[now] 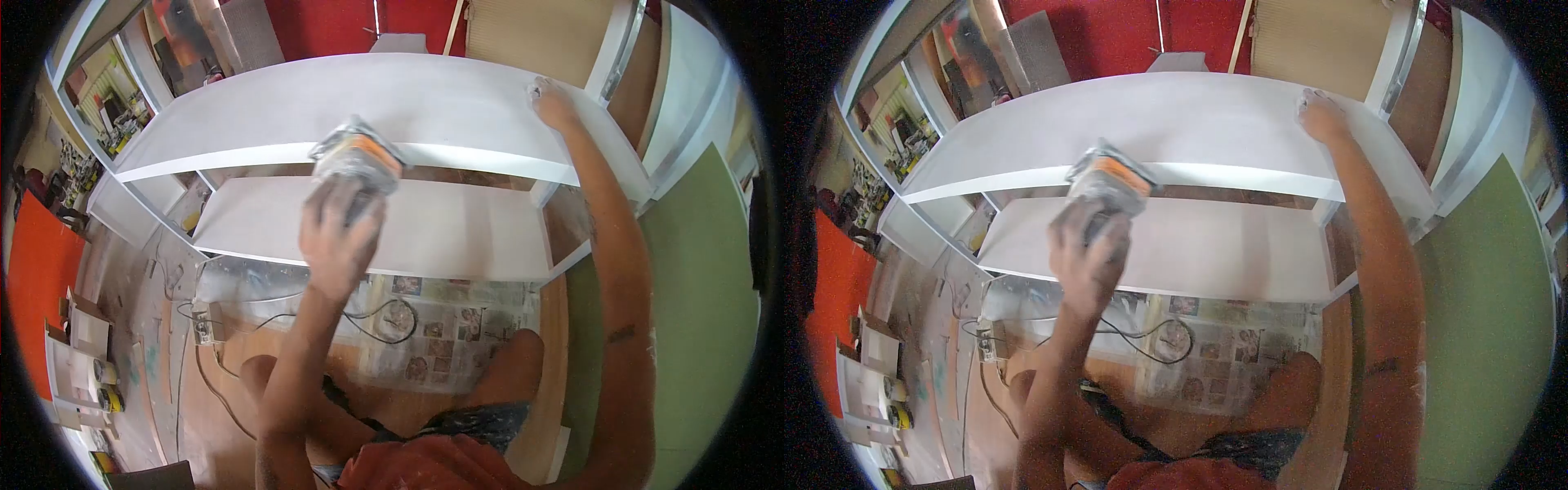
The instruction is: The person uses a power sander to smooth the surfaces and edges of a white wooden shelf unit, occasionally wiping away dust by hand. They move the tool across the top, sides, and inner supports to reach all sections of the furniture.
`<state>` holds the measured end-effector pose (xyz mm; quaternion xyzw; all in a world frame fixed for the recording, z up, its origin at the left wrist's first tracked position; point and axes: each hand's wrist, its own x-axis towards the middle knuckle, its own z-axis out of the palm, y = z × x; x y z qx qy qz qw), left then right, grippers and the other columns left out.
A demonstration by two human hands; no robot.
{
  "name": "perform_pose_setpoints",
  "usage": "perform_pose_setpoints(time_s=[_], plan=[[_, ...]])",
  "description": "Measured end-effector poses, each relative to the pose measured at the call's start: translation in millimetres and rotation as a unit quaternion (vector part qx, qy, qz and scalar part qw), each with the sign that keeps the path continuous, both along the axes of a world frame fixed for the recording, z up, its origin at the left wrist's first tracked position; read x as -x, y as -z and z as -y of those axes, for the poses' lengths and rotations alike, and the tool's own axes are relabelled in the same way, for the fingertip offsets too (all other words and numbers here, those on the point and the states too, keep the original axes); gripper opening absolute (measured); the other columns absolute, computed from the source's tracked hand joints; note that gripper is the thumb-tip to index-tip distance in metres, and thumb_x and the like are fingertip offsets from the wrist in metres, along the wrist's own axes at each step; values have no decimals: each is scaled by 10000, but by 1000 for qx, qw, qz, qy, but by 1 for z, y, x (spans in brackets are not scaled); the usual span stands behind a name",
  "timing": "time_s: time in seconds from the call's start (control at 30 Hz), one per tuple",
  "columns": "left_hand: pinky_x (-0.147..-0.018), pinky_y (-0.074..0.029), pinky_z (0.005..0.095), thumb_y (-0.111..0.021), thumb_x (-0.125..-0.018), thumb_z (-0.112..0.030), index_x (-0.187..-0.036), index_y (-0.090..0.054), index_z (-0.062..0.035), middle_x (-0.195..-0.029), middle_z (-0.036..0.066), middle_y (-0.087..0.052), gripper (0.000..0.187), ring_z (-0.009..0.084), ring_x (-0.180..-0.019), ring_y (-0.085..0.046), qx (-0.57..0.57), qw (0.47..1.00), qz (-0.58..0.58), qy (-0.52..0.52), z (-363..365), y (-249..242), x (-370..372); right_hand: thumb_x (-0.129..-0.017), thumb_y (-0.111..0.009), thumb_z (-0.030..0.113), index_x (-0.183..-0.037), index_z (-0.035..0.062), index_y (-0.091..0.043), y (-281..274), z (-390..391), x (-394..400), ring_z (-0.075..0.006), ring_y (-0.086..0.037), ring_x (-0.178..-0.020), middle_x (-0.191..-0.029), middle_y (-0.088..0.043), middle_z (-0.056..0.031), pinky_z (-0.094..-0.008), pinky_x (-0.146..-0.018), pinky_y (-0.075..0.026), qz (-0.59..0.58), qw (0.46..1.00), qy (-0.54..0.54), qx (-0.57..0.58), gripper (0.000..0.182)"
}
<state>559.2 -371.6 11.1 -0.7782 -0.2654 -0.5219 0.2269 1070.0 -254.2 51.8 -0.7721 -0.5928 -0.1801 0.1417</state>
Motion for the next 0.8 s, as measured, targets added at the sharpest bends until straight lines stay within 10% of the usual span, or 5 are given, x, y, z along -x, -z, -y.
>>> perform_pose_setpoints(time_s=[0.5, 0.8], plan=[[-929, -563, 457, -696, -866, -230, -1172, -681, -271, -1312, 13, -617, 310, 296, -1199, -632, 24, 986, -164, -35, 36, -2, -54, -987, -545, 332, -1438, 92, -576, -5, 11, 7, -411, -563, -1349, -1478, -582, -200, -525, -1144, -437, -7, 1000, -3, -2, 512], [-996, -510, 465, -900, -692, -25, -1114, -708, -111, -1239, 121, -647, 471, 359, -1157, -615, 65, 991, 78, -86, -15, -2, 48, -1030, -483, 399, -1450, 86, -565, -12, 10, 14, -419, -557, -1355, -1501, -565, -206, -550, -1150, -424, -25, 999, -6, 23, 530]])
